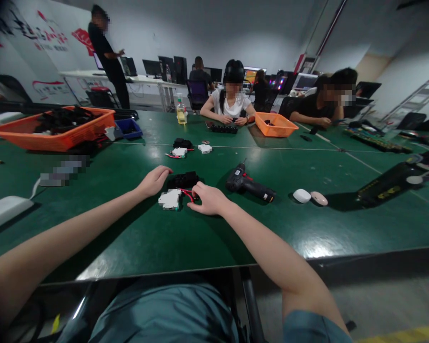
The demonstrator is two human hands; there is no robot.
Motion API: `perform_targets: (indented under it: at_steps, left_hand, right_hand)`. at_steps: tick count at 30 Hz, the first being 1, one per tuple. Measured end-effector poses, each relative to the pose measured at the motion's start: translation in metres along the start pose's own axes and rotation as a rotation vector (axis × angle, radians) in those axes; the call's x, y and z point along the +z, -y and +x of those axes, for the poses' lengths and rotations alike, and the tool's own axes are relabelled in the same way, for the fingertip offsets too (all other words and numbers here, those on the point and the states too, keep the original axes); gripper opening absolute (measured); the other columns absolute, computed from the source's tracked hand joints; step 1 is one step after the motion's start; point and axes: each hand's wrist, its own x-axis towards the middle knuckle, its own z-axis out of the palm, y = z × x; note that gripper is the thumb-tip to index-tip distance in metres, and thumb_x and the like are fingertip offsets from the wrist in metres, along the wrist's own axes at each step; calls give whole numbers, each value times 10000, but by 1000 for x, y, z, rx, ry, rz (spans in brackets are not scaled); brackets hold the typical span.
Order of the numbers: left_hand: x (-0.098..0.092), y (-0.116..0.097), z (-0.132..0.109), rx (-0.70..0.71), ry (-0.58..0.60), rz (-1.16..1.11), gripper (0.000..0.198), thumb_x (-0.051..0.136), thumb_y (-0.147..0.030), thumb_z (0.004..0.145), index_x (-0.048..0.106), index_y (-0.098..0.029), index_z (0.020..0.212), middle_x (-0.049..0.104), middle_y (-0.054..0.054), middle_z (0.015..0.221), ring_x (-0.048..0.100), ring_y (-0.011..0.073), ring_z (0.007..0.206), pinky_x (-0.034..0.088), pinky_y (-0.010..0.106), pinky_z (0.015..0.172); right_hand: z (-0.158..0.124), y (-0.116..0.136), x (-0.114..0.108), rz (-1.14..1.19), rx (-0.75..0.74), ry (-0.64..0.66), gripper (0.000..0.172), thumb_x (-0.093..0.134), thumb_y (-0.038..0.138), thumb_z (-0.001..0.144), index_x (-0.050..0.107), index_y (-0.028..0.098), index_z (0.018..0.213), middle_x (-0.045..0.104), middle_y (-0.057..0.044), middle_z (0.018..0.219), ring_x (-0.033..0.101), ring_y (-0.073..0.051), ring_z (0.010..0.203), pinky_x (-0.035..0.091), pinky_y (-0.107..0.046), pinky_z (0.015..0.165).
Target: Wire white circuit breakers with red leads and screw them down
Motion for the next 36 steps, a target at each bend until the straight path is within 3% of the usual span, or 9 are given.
perform_targets:
  at_steps: [4,7,11,16,22,29,36]
  left_hand:
    - [-12,-27,-42,49,158,86,425,307,-437,1004,587,-180,1193,644,94,1127,592,248,1072,436,424,983]
    - [-19,-34,-54,12,173,141,474,289,-460,1005,534,-163,1281,621,120,1190,567,280,1126,412,471,998]
    - [-21,-34,-49,17,209,114,489,228,-473,1013,588,-168,1143,622,113,1088,563,270,1036,434,446,920]
    - [-23,-31,-45,153,262,146,467,231,-472,1016,589,-185,932,598,88,930,531,239,889,423,409,843]
    - [-26,-20,-40,275,304,105,407,256,-410,1007,595,-192,948,595,88,925,518,236,881,409,402,847]
    - [-26,-16,-38,261,332,115,291,348,-283,926,615,-211,1018,604,90,987,518,262,952,411,419,882]
    - [-26,-21,-38,245,332,153,278,362,-277,917,610,-206,1017,598,98,985,514,268,955,410,424,879]
  right_hand:
    - [-1,1,-2,-3,-35,21,231,655,346,842,539,191,967,570,-52,1017,547,-168,804,354,-267,633]
    - [-1,-1,0,6,-40,30,202,652,269,816,544,193,969,575,-48,1023,544,-164,803,357,-263,639]
    - [2,-5,6,12,-2,-9,90,587,192,846,565,194,934,582,-42,991,547,-155,805,359,-255,650]
    - [4,-9,12,34,5,-48,64,561,188,869,588,194,926,600,-40,967,555,-152,805,369,-253,668]
    - [5,-9,14,73,-2,-66,68,568,199,869,601,186,927,608,-43,956,555,-148,796,378,-257,672]
    - [5,-8,10,84,16,-34,87,563,214,875,605,185,945,593,-36,954,532,-139,764,381,-256,669]
    - [6,-9,10,100,59,-26,90,552,249,888,575,175,934,584,-40,946,511,-136,730,366,-257,647]
